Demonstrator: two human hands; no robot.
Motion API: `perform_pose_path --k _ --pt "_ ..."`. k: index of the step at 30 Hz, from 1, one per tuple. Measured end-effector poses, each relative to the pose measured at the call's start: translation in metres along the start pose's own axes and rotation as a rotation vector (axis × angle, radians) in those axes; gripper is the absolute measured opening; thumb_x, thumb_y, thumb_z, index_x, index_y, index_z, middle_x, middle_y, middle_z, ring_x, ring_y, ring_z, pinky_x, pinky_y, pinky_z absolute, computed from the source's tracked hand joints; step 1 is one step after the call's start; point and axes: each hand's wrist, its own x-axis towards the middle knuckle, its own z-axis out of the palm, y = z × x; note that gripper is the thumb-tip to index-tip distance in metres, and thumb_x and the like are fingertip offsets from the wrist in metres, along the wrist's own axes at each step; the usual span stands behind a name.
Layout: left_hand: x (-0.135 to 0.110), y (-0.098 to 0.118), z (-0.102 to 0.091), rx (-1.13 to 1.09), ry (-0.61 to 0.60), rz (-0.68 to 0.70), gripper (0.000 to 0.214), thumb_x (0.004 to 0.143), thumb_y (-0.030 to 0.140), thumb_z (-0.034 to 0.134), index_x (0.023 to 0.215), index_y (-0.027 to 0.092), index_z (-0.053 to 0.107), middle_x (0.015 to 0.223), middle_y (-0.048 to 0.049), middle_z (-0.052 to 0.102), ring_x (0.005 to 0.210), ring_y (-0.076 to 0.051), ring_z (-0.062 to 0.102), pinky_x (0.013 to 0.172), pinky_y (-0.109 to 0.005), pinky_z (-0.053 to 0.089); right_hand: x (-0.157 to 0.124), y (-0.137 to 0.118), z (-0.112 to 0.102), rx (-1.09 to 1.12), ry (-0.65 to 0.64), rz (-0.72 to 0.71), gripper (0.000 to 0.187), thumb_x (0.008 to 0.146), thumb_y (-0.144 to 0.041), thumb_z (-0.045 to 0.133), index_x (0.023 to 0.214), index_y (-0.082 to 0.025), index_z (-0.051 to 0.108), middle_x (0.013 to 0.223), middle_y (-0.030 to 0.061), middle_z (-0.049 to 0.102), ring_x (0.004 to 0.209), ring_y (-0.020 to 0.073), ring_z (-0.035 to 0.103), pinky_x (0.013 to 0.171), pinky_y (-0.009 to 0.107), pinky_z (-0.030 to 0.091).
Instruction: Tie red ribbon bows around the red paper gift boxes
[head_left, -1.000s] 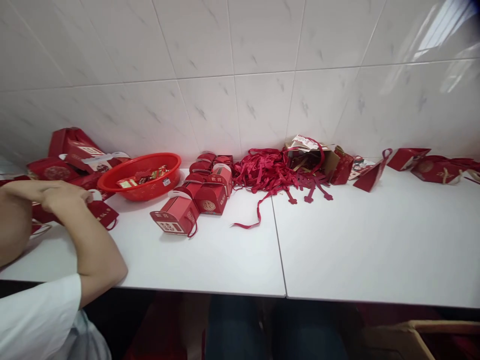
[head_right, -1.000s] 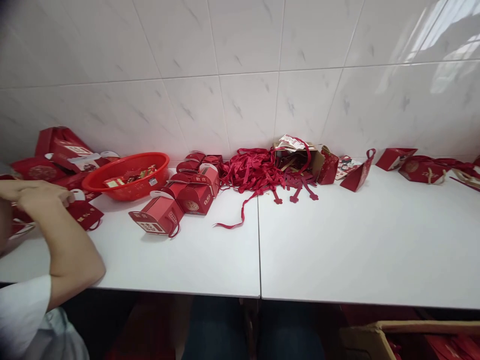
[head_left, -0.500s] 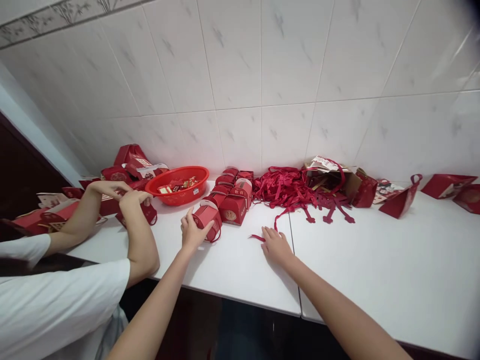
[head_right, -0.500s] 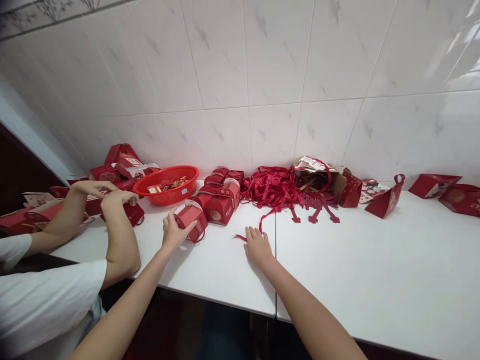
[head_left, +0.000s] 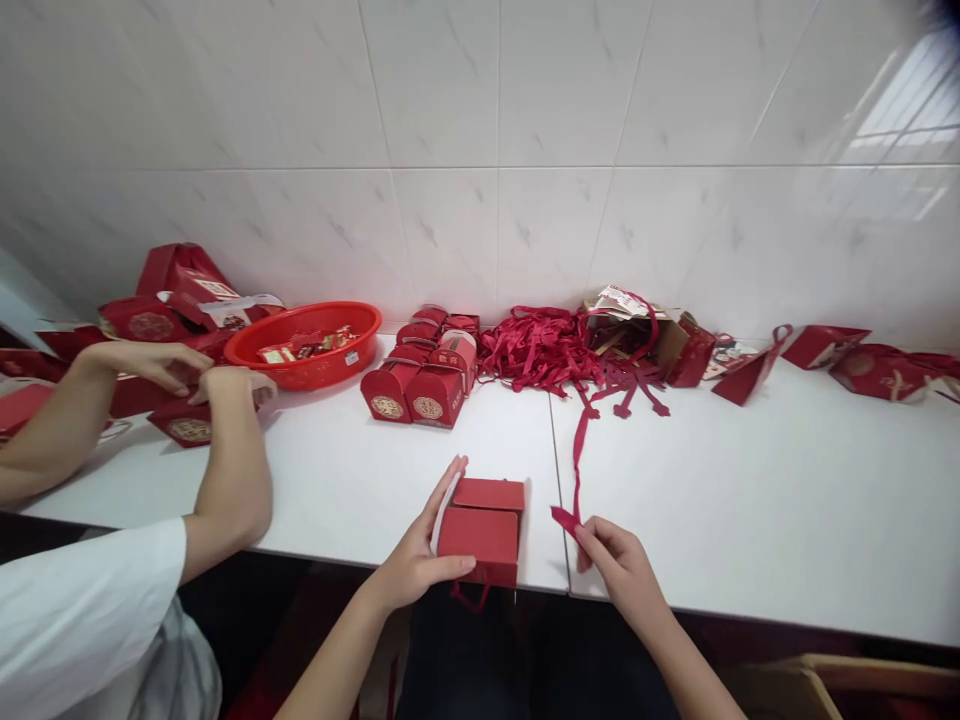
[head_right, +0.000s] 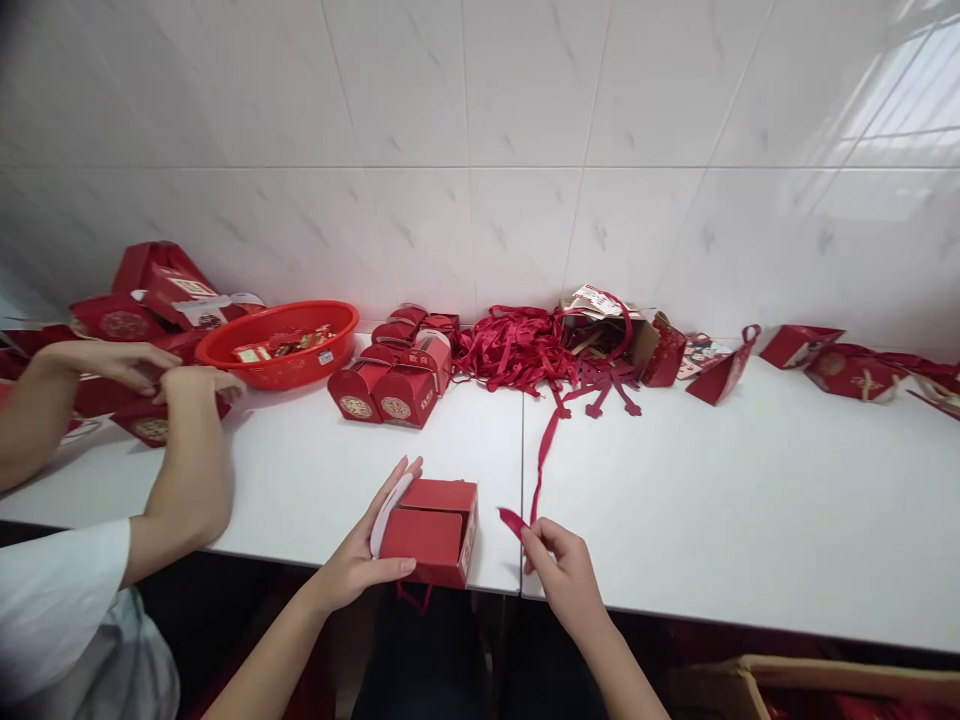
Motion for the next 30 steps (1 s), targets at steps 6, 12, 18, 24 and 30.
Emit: perform_pose_path --k 6,12,18,24,30 --pt "0.019 -0.003 0.027 -0.182 -0.019 -0.037 0.085 0.078 0.014 0.056 0.146 0.036 0.010 0.155 -0.0052 0.016 0.138 -0.028 0.025 0.104 -0.044 0.037 -0.045 -0.007 -0.012 0.361 0.099 0.190 0.047 0.083 -0.052 0.055 0.051 -0.018 0.047 0.048 -0.0015 0.045 0.047 0.0111 0.041 0.049 0.026 0.031" --pt "0.039 -0.005 0.033 -0.162 0.012 -0.028 0.073 0.065 0.004 0.046 0.135 0.025 0.040 0.147 -0.0064 0.037 0.134 -0.027 0.035 0.104 -0.039 0.038 -0.049 -0.017 -0.006 0.505 0.059 0.197 0.027 0.082 -0.044 0.060 0.087 -0.018 0.064 0.062 -0.0007 0.054 0.054 0.0103 0.043 0.055 0.025 0.033" --pt "0.058 -0.006 0.034 0.245 0.112 0.095 0.073 0.065 0.006 0.042 0.136 0.022 0.039 0.137 -0.0081 0.049 0.128 -0.026 0.042 0.106 -0.046 0.034 -0.042 -0.027 -0.006 0.411 0.093 0.152 0.031 0.081 -0.046 0.061 0.069 -0.018 0.055 0.057 -0.0040 0.039 0.055 0.0104 0.033 0.054 0.025 0.027" --pt "0.038 0.018 0.057 0.690 0.557 0.560 0.042 0.068 0.006 0.056 0.106 0.023 0.055 0.113 -0.0093 0.054 0.121 -0.032 0.043 0.100 -0.054 0.036 -0.039 -0.031 -0.004 0.431 0.232 0.087 0.033 0.084 -0.043 0.057 0.064 -0.020 0.045 0.066 -0.0018 0.038 0.061 0.0125 0.036 0.058 0.026 0.032" --pt "0.028 0.033 0.079 0.647 0.088 0.542 0.051 0.077 0.014 0.056 0.126 0.019 0.043 0.119 -0.0107 0.057 0.117 -0.027 0.048 0.103 -0.048 0.037 -0.029 -0.044 0.008 0.337 0.181 0.000 0.036 0.085 -0.042 0.055 0.058 -0.019 0.045 0.068 -0.0004 0.044 0.065 0.0139 0.041 0.063 0.027 0.036"
